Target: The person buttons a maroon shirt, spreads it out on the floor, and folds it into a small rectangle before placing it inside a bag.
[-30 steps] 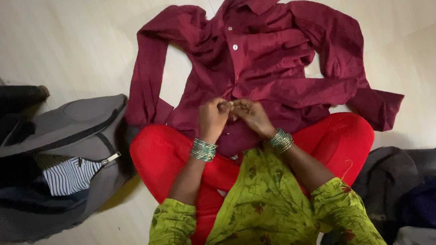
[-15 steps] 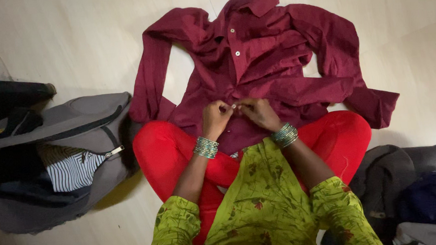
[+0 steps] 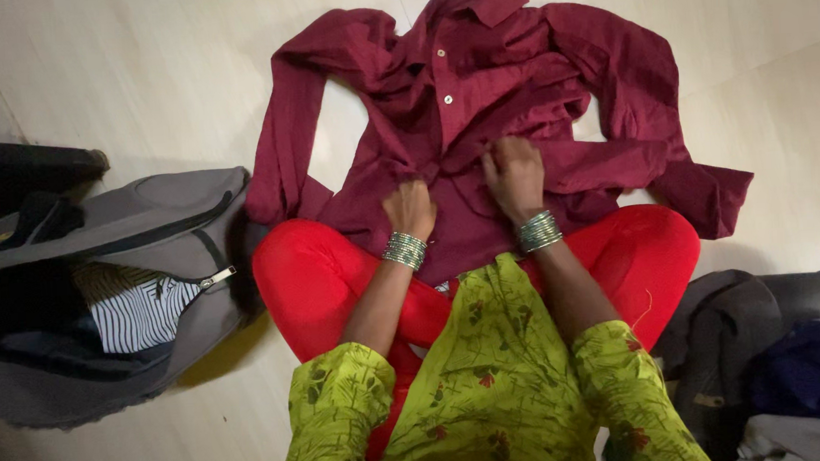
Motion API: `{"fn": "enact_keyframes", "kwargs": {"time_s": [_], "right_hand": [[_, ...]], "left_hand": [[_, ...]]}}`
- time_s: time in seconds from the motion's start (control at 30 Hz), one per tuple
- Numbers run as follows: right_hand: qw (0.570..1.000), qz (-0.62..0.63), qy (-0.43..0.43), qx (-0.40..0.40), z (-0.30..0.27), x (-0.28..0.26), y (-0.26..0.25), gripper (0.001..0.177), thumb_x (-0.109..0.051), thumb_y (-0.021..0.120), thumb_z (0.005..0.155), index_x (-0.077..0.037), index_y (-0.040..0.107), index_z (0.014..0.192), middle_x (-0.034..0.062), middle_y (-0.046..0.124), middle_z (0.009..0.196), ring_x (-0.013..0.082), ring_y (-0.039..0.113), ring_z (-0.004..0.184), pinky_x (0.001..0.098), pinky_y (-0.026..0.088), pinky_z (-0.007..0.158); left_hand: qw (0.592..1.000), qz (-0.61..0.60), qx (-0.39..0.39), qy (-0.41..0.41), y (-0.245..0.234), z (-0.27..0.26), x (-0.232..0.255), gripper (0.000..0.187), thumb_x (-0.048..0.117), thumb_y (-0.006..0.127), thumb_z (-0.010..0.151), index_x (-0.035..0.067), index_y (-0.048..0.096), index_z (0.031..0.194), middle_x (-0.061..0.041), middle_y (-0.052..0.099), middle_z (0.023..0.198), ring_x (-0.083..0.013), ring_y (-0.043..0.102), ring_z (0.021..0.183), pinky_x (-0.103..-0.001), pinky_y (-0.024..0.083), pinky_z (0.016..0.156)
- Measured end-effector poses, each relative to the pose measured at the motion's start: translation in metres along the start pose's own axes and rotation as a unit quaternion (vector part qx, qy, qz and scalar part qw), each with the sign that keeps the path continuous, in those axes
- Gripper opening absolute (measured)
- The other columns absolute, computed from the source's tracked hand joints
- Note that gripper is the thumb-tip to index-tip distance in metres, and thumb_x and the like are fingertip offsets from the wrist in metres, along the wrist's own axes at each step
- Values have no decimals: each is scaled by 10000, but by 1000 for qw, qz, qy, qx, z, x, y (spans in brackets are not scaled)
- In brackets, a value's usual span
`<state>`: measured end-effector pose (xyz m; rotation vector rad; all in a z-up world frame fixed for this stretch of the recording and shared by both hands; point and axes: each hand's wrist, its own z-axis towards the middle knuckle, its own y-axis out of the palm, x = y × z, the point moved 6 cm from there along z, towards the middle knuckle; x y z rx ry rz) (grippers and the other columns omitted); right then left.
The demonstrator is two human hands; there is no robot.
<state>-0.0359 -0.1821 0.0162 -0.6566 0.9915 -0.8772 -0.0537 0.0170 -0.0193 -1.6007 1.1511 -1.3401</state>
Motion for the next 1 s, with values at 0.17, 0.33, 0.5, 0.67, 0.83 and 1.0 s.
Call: {"fn": "enact_keyframes", "kwargs": {"time_s": [0.17,0.33,0.5,0.67,0.83,1.0], "right_hand": [[991,101,87,19,7,26,-26,109,-167,774,1033,-80,715,1061,46,692,797,111,569,576,272,453,472],[987,86,133,18,2,18,-69,148,-210,810,976,-77,751,947,50,714,738,121,590,546,298,445,472],[972,70,147,-169,-16,20,-54,337,-366,817,904,-43,733,861,62,702,705,161,598,502,339,495,496],[915,181,211,-291,-30,12,-41,339,-379,789,905,-42,764,927,73,710,700,152,586,546,337,465,536],[869,312,242,-299,-39,-1,-40,352,-246,820,868,-13,743,1120,87,746,885,113,625,761,288,527,668],[804,455,257,-283,-53,-6,-35,433,-62,776,795,-27,670,1214,24,739,1089,84,681,947,241,566,861]], "left_hand": [[999,29,-16,3,24,-2,-7,66,116,703,802,71,744,776,-201,739,853,-376,720,759,-530,535,700],[997,67,-18,41,41,2,-7,80,84,662,785,84,743,786,-194,742,863,-338,736,790,-486,550,729],[996,-72,18,43,10,-7,5,35,86,740,702,54,745,715,-197,743,785,-346,718,708,-471,547,639],[959,-254,-119,-33,18,-28,-1,110,119,811,743,39,740,766,-97,755,777,-216,699,623,-364,553,578],[878,-468,-96,-3,70,-40,-16,227,-1,708,781,8,680,1006,-54,746,809,-92,690,666,-244,569,564],[824,-537,-151,-95,94,-40,-25,178,35,756,809,-12,687,966,-69,744,745,-97,679,579,-249,551,529]]}}
